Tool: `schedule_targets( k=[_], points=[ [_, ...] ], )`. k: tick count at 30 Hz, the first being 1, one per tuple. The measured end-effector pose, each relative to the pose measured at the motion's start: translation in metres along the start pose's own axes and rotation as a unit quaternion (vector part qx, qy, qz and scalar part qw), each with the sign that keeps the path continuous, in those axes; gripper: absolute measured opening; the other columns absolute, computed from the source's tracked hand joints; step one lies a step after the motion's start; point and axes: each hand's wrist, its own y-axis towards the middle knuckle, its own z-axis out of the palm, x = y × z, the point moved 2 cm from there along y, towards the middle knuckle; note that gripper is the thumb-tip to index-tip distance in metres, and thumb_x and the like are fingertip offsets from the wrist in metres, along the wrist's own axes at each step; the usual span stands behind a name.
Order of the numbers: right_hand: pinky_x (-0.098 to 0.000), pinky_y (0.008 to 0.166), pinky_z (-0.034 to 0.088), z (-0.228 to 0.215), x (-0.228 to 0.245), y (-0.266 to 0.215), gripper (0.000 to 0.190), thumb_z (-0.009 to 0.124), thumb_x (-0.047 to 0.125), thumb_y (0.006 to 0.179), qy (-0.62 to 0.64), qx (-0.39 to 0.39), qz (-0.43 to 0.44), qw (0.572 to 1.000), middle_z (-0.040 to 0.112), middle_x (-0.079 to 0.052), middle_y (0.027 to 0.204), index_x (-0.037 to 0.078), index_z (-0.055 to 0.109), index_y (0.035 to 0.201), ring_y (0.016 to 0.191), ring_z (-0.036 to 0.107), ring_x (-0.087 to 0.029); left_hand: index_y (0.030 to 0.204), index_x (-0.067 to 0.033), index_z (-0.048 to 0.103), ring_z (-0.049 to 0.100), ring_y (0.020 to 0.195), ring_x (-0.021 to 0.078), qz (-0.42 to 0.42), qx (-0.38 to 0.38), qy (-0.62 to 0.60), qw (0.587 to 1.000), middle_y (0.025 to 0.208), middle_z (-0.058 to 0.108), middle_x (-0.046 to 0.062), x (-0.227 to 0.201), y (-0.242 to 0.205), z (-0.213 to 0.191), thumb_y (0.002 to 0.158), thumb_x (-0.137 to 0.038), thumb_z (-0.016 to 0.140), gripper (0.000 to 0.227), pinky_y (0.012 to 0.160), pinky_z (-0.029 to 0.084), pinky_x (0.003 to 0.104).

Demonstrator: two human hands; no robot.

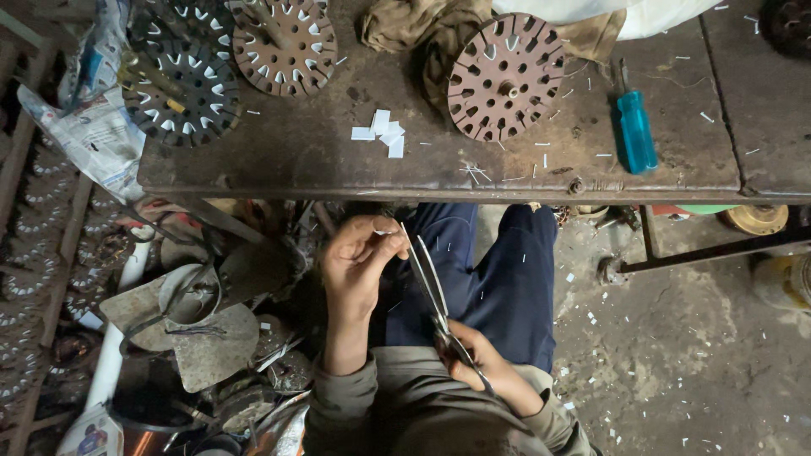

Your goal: The person cuts small white rectangular pieces with scissors and inserts them into the holes of a perforated circular metal disc. The person repeats this process for multiple discs, handling the pieces and tools with both hands.

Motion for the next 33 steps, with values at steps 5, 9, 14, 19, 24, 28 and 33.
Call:
schedule_targets(
  k=[5, 9, 14, 19, 24, 28, 33],
  points=[
    [-0.0243, 0.072, 0.041, 0.002, -0.005, -0.003, 0.071, 0.071, 0.067, 0.088, 0.009, 0.006, -0.011, 1.000, 0.052, 0.003, 0.090, 0.001, 0.058, 0.114, 0.083, 0.048, -0.007, 0.115, 0.0039, 0.068, 0.072, 0.095, 0.0176, 0.013, -0.036, 0.032, 0.999, 0.105, 0.073, 0.012, 0.000, 0.000, -0.004, 0.093, 0.007, 0.071, 0.022, 0.089, 0.060, 0.030],
    [-0.0249, 0.072, 0.044, 0.000, -0.013, -0.003, 0.069, 0.076, 0.051, 0.085, 0.024, -0.007, 0.023, 0.999, 0.055, 0.002, 0.094, 0.004, 0.050, 0.128, 0.082, 0.050, -0.008, 0.119, 0.0052, 0.070, 0.070, 0.090, 0.0155, 0.004, -0.013, 0.015, 1.000, 0.103, 0.073, 0.011, 0.001, 0.003, -0.003, 0.097, 0.005, 0.070, 0.021, 0.083, 0.058, 0.028],
    [-0.0243, 0.072, 0.044, -0.002, -0.019, -0.004, 0.058, 0.077, 0.043, 0.087, 0.015, -0.019, -0.028, 0.999, 0.058, 0.001, 0.094, 0.000, 0.057, 0.121, 0.085, 0.052, -0.007, 0.119, 0.0051, 0.068, 0.070, 0.091, 0.0149, -0.069, 0.016, 0.012, 0.997, 0.103, 0.073, 0.011, 0.004, -0.004, 0.001, 0.093, 0.006, 0.074, 0.027, 0.084, 0.057, 0.027],
    [-0.0239, 0.066, 0.042, -0.004, -0.019, -0.012, 0.044, 0.081, 0.037, 0.090, -0.004, -0.067, -0.027, 0.997, 0.059, 0.002, 0.085, 0.001, 0.058, 0.101, 0.077, 0.050, -0.006, 0.113, 0.0048, 0.067, 0.073, 0.095, 0.0169, -0.079, 0.011, 0.017, 0.997, 0.105, 0.074, 0.013, 0.000, -0.010, 0.006, 0.089, 0.007, 0.075, 0.025, 0.090, 0.060, 0.030],
    [-0.0249, 0.060, 0.038, 0.004, -0.011, -0.018, 0.032, 0.082, 0.026, 0.088, -0.033, -0.085, 0.002, 0.996, 0.057, 0.004, 0.075, 0.002, 0.063, 0.086, 0.070, 0.047, -0.005, 0.112, 0.0049, 0.068, 0.072, 0.092, 0.0165, -0.069, 0.009, 0.010, 0.998, 0.103, 0.074, 0.012, 0.003, -0.009, 0.003, 0.092, 0.008, 0.074, 0.021, 0.087, 0.061, 0.030],
    [-0.0265, 0.058, 0.038, 0.015, 0.000, -0.021, 0.030, 0.082, 0.024, 0.090, -0.051, -0.093, 0.017, 0.994, 0.056, 0.003, 0.070, 0.002, 0.064, 0.081, 0.068, 0.047, -0.006, 0.114, 0.0038, 0.067, 0.070, 0.093, 0.0152, -0.034, -0.013, -0.001, 0.999, 0.102, 0.072, 0.010, 0.014, -0.008, -0.004, 0.093, 0.008, 0.072, 0.022, 0.088, 0.059, 0.030],
    [-0.0321, 0.061, 0.046, -0.013, 0.011, -0.035, 0.033, 0.089, 0.030, 0.079, -0.235, -0.033, 0.106, 0.966, 0.062, -0.002, 0.074, 0.003, 0.069, 0.085, 0.067, 0.056, -0.012, 0.117, 0.0002, 0.066, 0.065, 0.088, 0.0105, 0.038, -0.059, 0.018, 0.997, 0.103, 0.070, 0.005, -0.007, -0.004, -0.026, 0.098, 0.006, 0.068, 0.020, 0.077, 0.056, 0.027]
  ],
)
